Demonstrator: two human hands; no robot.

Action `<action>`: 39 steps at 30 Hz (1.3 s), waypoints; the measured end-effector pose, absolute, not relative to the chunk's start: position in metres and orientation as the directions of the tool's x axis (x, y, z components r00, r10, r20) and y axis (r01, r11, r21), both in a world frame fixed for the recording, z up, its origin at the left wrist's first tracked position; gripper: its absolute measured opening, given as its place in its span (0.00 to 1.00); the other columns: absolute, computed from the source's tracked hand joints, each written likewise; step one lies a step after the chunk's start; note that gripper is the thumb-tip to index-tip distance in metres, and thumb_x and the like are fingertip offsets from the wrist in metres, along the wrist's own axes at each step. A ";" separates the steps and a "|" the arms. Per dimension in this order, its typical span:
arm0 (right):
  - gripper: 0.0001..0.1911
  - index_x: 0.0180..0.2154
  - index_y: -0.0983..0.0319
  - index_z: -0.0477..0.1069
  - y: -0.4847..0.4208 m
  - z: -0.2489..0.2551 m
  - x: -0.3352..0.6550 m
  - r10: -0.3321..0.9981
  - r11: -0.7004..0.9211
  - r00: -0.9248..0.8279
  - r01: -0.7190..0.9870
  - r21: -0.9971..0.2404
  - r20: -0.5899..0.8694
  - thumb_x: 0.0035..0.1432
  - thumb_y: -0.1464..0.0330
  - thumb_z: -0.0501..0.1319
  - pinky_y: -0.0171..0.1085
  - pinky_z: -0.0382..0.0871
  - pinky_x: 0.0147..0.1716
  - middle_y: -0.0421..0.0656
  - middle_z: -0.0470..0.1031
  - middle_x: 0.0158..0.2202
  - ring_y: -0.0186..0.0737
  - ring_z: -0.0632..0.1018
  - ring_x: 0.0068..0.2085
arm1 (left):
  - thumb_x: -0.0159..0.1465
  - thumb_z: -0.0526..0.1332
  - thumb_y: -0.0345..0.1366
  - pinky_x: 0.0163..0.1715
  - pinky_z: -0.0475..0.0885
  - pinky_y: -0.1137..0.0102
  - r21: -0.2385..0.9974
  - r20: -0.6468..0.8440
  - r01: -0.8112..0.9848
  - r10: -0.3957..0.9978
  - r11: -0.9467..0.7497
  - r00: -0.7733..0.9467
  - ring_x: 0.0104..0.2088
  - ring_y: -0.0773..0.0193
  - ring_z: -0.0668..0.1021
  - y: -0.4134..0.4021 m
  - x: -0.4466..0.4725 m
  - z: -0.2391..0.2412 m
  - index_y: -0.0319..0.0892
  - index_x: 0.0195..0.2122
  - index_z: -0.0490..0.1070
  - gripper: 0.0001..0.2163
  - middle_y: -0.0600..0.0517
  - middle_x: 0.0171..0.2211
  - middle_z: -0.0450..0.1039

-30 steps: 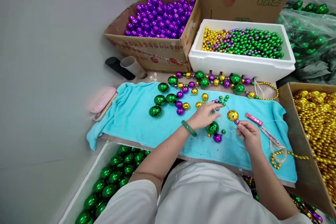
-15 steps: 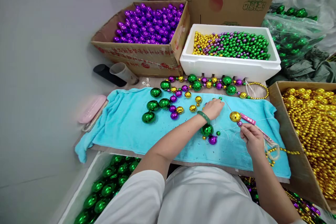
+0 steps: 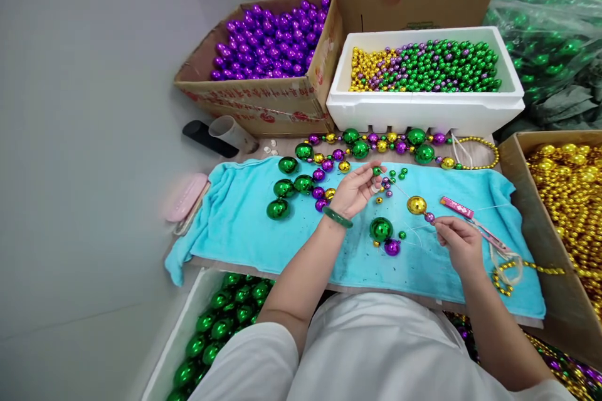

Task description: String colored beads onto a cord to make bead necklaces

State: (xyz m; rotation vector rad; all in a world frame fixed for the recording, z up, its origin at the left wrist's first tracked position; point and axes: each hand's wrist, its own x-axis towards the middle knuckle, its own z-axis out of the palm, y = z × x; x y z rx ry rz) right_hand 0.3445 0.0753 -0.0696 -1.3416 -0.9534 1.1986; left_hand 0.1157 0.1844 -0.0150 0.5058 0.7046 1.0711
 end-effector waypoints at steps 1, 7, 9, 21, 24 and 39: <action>0.07 0.29 0.63 0.75 0.075 -0.069 0.344 0.972 -0.133 0.183 -0.077 -0.988 -0.146 0.51 0.65 0.65 0.32 0.56 0.19 0.36 0.63 0.17 0.30 0.63 0.20 | 0.60 0.60 0.27 0.33 0.72 0.77 0.684 -0.267 -0.612 0.917 0.396 0.295 0.30 0.73 0.76 0.184 0.116 -0.015 0.35 0.40 0.75 0.09 0.45 0.39 0.77; 0.07 0.29 0.62 0.75 0.075 -0.066 0.346 0.973 -0.133 0.183 -0.047 -0.990 -0.139 0.50 0.65 0.65 0.32 0.56 0.19 0.36 0.64 0.17 0.30 0.63 0.20 | 0.59 0.61 0.27 0.32 0.72 0.77 0.699 -0.265 -0.605 0.923 0.382 0.277 0.30 0.72 0.76 0.185 0.115 -0.016 0.35 0.40 0.75 0.09 0.46 0.38 0.77; 0.07 0.28 0.62 0.75 0.074 -0.066 0.347 0.974 -0.130 0.182 -0.041 -0.991 -0.135 0.50 0.65 0.65 0.32 0.56 0.19 0.36 0.64 0.17 0.30 0.63 0.19 | 0.58 0.62 0.27 0.32 0.72 0.77 0.703 -0.267 -0.600 0.924 0.381 0.273 0.30 0.72 0.76 0.185 0.115 -0.016 0.36 0.40 0.75 0.09 0.46 0.39 0.77; 0.08 0.28 0.63 0.75 0.075 -0.065 0.348 0.972 -0.153 0.182 -0.001 -0.988 -0.151 0.50 0.64 0.65 0.32 0.56 0.18 0.36 0.64 0.16 0.30 0.63 0.19 | 0.53 0.66 0.29 0.33 0.69 0.75 0.785 -0.196 -0.541 0.949 0.303 0.248 0.31 0.72 0.75 0.183 0.110 -0.016 0.38 0.44 0.74 0.15 0.48 0.39 0.76; 0.09 0.29 0.63 0.74 0.077 -0.062 0.343 0.974 -0.171 0.153 0.004 -0.985 -0.168 0.50 0.63 0.65 0.32 0.58 0.18 0.36 0.64 0.16 0.30 0.64 0.19 | 0.52 0.68 0.30 0.33 0.68 0.75 0.820 -0.173 -0.487 0.941 0.301 0.291 0.31 0.72 0.75 0.179 0.113 -0.016 0.40 0.50 0.70 0.22 0.50 0.37 0.76; 0.09 0.30 0.62 0.72 0.080 -0.073 0.329 0.962 -0.245 0.084 -0.145 -0.959 -0.258 0.50 0.63 0.66 0.31 0.59 0.19 0.37 0.66 0.19 0.30 0.66 0.21 | 0.61 0.59 0.39 0.51 0.63 0.58 0.562 0.139 0.826 0.982 0.029 -0.129 0.46 0.52 0.71 0.129 0.044 -0.043 0.40 0.41 0.74 0.11 0.43 0.41 0.70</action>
